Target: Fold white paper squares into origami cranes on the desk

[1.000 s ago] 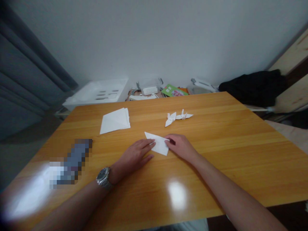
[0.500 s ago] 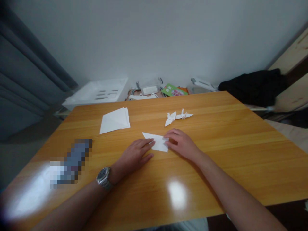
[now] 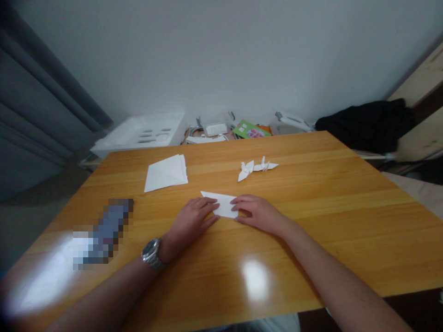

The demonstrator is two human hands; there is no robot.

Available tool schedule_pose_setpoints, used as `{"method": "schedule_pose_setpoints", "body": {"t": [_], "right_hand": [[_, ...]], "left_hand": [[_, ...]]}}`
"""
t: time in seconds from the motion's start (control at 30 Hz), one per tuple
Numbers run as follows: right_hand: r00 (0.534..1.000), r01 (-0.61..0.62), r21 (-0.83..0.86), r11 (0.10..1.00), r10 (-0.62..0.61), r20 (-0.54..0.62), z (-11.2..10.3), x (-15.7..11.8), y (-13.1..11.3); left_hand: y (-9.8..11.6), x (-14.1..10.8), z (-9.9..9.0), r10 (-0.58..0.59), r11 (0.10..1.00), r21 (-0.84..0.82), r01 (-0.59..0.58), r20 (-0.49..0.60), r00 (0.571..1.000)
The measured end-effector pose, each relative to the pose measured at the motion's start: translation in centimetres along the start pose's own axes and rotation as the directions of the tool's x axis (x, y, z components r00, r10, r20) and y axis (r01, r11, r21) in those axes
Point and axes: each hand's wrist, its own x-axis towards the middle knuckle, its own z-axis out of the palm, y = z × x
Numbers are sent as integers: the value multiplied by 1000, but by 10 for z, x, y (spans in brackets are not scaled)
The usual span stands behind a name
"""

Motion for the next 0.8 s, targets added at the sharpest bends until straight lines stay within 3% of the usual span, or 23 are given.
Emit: {"method": "schedule_pose_setpoints", "body": {"t": [0.27,0.8], "right_hand": [[999,-1,-10,1000,2,39,-2,1,-1],[1000,8,87,996,-6,-20,-2,2,0]], "left_hand": [[0,0,2,-6,1000,14,5,4,1000],[1,2,2,-9,1000,10,9,-19,1000]]}}
